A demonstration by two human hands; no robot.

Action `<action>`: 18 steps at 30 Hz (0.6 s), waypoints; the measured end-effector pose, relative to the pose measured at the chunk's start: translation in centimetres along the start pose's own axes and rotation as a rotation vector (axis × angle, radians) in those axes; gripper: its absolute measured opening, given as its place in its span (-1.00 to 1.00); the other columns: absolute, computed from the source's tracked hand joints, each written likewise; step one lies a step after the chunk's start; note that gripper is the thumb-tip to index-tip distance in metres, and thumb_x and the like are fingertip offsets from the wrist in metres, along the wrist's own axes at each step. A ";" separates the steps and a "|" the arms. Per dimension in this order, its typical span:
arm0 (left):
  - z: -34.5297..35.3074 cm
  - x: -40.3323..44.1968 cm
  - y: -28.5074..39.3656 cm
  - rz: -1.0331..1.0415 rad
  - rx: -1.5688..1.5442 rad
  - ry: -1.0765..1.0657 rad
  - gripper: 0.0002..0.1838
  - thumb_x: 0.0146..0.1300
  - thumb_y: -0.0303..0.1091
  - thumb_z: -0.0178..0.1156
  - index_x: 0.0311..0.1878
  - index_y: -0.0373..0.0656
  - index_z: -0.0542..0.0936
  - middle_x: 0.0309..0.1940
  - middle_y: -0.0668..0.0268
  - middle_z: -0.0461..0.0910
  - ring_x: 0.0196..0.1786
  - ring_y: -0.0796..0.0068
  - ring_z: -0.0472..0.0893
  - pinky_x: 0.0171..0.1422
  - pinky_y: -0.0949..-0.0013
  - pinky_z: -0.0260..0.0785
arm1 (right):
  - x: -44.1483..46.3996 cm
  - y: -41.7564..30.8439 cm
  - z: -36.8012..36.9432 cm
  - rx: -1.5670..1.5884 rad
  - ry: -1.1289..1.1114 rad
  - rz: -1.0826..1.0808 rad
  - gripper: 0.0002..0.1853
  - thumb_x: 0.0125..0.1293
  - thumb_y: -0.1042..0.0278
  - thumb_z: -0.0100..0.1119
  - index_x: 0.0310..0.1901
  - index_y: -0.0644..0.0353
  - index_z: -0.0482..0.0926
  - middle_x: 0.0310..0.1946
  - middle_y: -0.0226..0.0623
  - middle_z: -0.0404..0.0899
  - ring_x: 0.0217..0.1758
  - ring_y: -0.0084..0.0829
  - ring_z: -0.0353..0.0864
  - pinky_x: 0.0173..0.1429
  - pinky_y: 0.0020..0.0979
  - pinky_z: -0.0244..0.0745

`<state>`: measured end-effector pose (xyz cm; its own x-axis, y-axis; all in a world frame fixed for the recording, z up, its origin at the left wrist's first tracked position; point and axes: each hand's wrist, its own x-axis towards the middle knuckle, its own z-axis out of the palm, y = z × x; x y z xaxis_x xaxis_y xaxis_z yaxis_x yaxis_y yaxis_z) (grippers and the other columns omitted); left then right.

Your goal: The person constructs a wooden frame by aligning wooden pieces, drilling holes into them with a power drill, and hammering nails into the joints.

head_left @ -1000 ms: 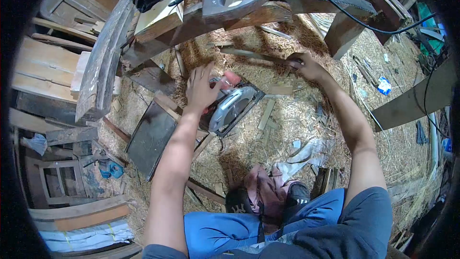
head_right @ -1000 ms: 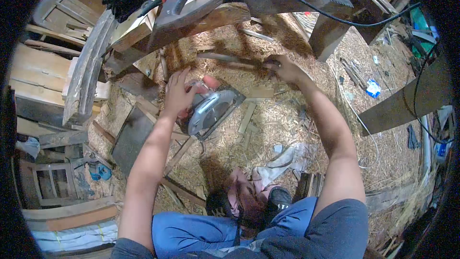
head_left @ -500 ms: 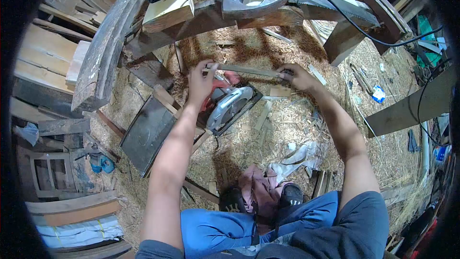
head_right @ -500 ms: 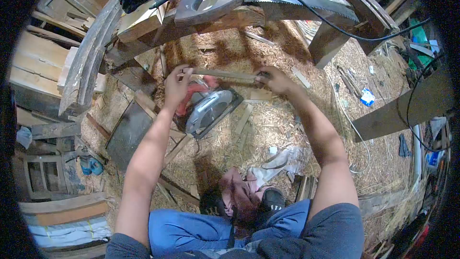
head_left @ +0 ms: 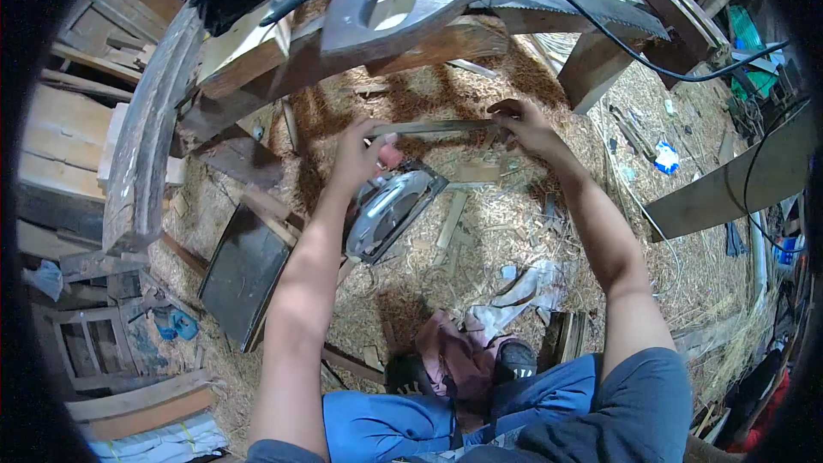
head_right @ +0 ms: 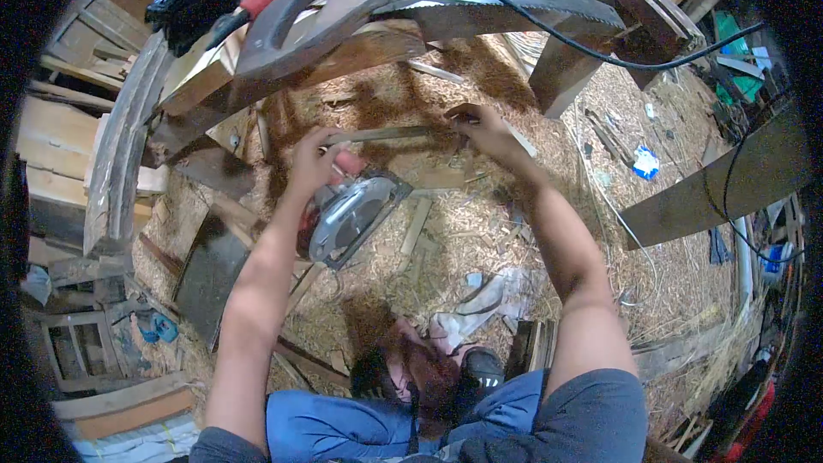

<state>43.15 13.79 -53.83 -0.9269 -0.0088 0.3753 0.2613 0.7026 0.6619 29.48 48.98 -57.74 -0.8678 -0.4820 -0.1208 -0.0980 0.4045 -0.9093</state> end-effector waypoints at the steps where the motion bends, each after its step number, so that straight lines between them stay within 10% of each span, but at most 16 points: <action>1: 0.0 0.4 -0.4 -0.016 -0.008 0.000 -0.71 0.27 -0.40 0.44 0.04 -0.22 0.74 -0.10 0.03 0.71 -0.05 0.03 0.74 0.11 0.13 0.54 | 1.5 2.3 -0.1 -0.087 0.134 -0.327 -0.60 0.49 0.10 0.33 0.16 0.23 0.73 -0.02 -0.26 0.80 -0.12 -0.50 0.73 -0.01 -0.35 0.65; 6: 0.0 1.4 -2.4 0.061 0.117 0.051 -0.74 0.27 -0.36 0.44 0.00 -0.20 0.74 -0.09 0.01 0.69 -0.02 -0.03 0.71 0.11 0.06 0.53 | 6.3 4.9 -1.6 0.130 0.221 0.014 -0.62 0.54 0.06 0.28 0.09 0.22 0.76 -0.04 -0.19 0.82 -0.04 -0.38 0.76 0.06 -0.30 0.64; 12: -0.1 1.0 -4.6 -0.070 0.134 -0.046 -0.73 0.31 -0.35 0.40 0.04 -0.19 0.75 -0.02 0.00 0.73 0.04 -0.03 0.72 0.17 0.06 0.52 | 14.9 9.3 -0.2 -0.471 0.517 0.013 -0.39 0.38 -0.10 0.39 0.33 0.08 0.60 0.24 0.05 0.67 0.24 0.00 0.69 0.36 -0.08 0.55; 16: -0.1 1.0 -5.9 -0.113 0.134 -0.064 -0.74 0.39 -0.30 0.37 0.06 -0.22 0.74 -0.02 0.05 0.72 0.02 0.12 0.71 0.14 0.16 0.51 | 23.0 19.0 0.2 -0.727 0.467 -0.306 -0.15 0.31 -0.16 0.43 0.55 -0.07 0.31 0.45 0.04 0.46 0.45 0.09 0.50 0.48 0.03 0.45; 18: 0.6 0.7 -9.1 -0.018 0.160 0.008 -0.77 0.35 -0.37 0.42 -0.01 -0.27 0.74 -0.16 0.09 0.72 -0.12 0.20 0.71 -0.01 0.23 0.55 | 22.2 16.2 1.0 -0.348 0.428 -0.372 -0.12 0.28 -0.13 0.46 0.55 0.00 0.31 0.53 0.01 0.35 0.53 0.10 0.39 0.53 0.00 0.41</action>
<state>39.99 7.81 -59.97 -0.9285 -0.0278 0.3703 0.1978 0.8068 0.5567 9.16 44.06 -75.57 -0.8554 -0.3158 0.4106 -0.5180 0.5326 -0.6694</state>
